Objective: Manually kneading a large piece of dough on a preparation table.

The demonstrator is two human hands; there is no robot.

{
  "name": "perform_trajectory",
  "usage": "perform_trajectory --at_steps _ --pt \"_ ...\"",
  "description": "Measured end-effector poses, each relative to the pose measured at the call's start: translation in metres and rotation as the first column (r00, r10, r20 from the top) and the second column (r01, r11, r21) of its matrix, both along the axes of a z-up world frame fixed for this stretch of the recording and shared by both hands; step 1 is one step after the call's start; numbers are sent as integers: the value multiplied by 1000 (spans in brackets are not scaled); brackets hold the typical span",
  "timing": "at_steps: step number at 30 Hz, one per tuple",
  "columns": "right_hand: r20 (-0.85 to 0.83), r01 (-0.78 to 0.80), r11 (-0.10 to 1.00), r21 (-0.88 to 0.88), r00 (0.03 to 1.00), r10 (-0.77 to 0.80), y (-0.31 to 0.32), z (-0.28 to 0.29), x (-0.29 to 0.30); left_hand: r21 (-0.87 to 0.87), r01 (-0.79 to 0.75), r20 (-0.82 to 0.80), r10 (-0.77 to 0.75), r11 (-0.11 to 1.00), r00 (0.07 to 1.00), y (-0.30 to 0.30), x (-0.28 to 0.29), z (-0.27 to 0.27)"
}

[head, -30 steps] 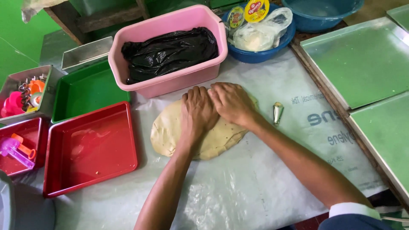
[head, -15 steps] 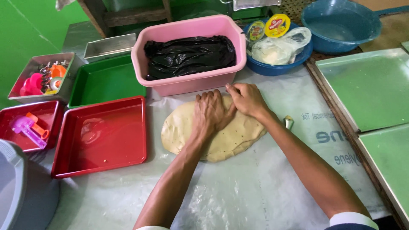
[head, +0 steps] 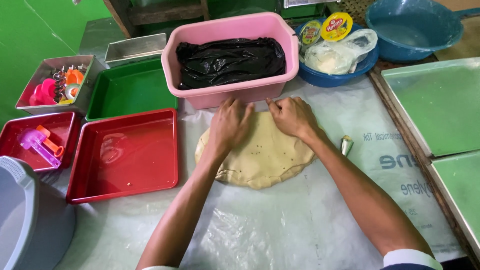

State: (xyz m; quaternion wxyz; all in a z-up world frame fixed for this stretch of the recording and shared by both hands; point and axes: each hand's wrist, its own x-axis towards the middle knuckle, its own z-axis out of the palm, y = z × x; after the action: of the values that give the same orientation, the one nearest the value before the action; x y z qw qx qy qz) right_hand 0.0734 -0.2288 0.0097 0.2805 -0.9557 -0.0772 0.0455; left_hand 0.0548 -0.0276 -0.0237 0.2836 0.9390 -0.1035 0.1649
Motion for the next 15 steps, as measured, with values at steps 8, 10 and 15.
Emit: perform_trajectory --at_steps 8,10,15 --pt "260 -34 992 -118 963 64 2 -19 0 177 -177 93 162 968 982 -2 -4 -29" --pt "458 -50 983 -178 880 127 6 -17 -1 182 -180 107 163 967 981 -1 -2 -26" --pt "78 -342 939 -30 936 343 42 14 -22 146 -165 49 160 975 986 -2 -1 -26"
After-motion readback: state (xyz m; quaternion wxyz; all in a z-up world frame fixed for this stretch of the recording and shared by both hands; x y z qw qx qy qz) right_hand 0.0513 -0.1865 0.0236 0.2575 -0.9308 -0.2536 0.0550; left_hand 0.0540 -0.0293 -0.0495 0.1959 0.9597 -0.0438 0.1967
